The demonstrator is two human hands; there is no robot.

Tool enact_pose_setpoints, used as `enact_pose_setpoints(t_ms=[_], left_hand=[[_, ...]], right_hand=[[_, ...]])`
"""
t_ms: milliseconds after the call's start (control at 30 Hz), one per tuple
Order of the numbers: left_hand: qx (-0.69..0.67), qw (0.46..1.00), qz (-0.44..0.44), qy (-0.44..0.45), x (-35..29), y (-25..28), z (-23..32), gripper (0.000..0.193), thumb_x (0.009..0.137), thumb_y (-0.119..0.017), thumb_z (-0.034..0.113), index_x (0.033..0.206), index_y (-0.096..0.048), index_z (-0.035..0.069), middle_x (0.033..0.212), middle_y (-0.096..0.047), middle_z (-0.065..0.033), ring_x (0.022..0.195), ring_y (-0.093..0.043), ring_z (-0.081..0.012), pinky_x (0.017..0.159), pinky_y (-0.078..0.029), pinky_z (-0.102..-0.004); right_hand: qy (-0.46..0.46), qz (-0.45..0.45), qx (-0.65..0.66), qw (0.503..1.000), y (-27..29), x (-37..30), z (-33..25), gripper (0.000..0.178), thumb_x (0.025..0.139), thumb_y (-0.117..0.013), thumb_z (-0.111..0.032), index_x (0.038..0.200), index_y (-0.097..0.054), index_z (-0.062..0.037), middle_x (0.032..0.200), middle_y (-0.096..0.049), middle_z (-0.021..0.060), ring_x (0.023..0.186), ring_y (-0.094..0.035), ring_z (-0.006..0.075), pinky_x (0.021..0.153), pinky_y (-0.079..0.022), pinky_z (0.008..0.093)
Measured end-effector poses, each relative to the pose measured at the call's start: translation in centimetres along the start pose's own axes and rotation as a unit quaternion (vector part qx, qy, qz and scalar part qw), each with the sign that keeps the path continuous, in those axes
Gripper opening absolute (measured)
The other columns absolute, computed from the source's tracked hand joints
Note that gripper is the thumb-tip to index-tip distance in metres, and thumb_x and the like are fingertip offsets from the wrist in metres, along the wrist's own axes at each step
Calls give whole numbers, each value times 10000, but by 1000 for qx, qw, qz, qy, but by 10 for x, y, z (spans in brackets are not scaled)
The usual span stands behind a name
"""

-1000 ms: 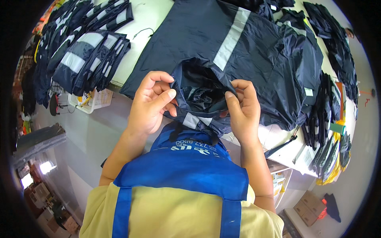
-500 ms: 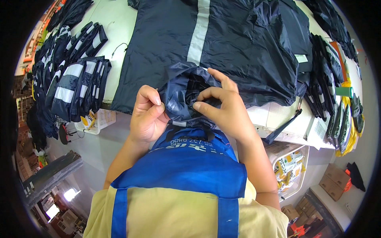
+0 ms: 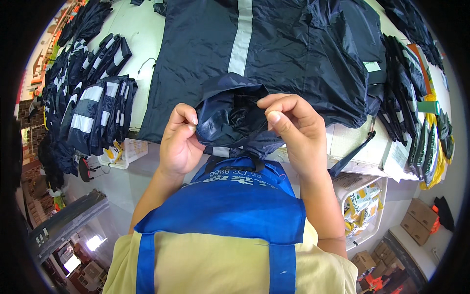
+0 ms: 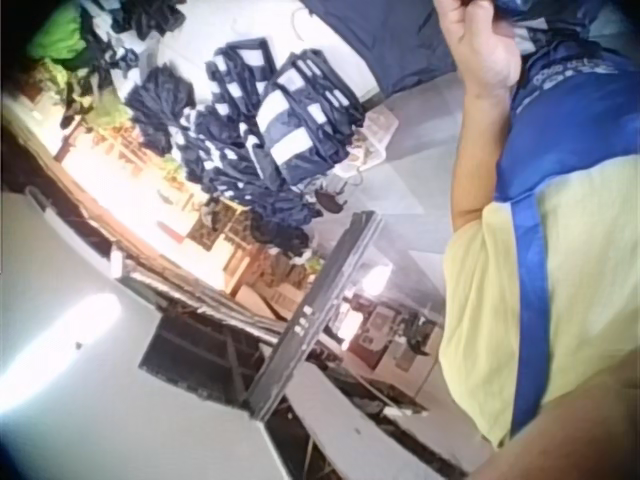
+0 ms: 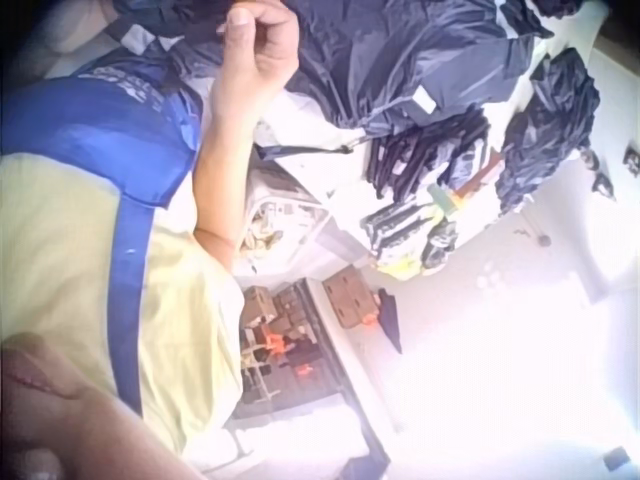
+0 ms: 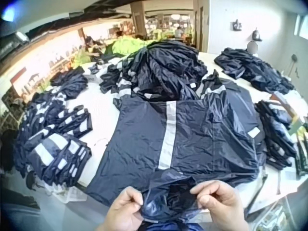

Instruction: The person folds dark-colored jackets with reflective stripes on a white table. They smooth the fabric, fold the sleeves inward, fold the body in half, and place the finished jacket into a small black pouch before stacking it with others.

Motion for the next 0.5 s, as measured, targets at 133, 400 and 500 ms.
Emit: enact_pose_setpoints(t_ms=[133,400,500], left_hand=[[-8,1000,-4,1,3,3,-1,184,858,-364,-43,932,-485,75,901,-522,-19,839,-529,-89,778,-436,-246],[-59,997,-48,20,7,-3,-2,184,840,-349,-43,869,-488,75,875,-525,-27,828,-539,-103,792,-456,-265],[45,999,18,23,8,-5,5,196,844,-328,-36,840,-490,75,866,-528,-25,799,-531,-102,751,-450,-250]], right_hand=[[-25,-8,-381,924,-10,3,-1,117,823,-668,-83,903,-668,3,820,-656,104,656,-586,146,612,-468,256],[23,-70,-389,918,-11,12,30,99,794,-661,-45,878,-657,7,798,-590,117,710,-587,221,650,-464,306],[8,-55,-317,947,-9,12,29,50,817,-636,-9,862,-642,13,801,-569,78,696,-554,166,629,-441,282]])
Point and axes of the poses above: each hand's wrist, its own x-axis towards the middle knuckle, its own y-axis out of the back of the hand, z = x × y, the point moved 2 cm from there along x, towards the middle knuckle
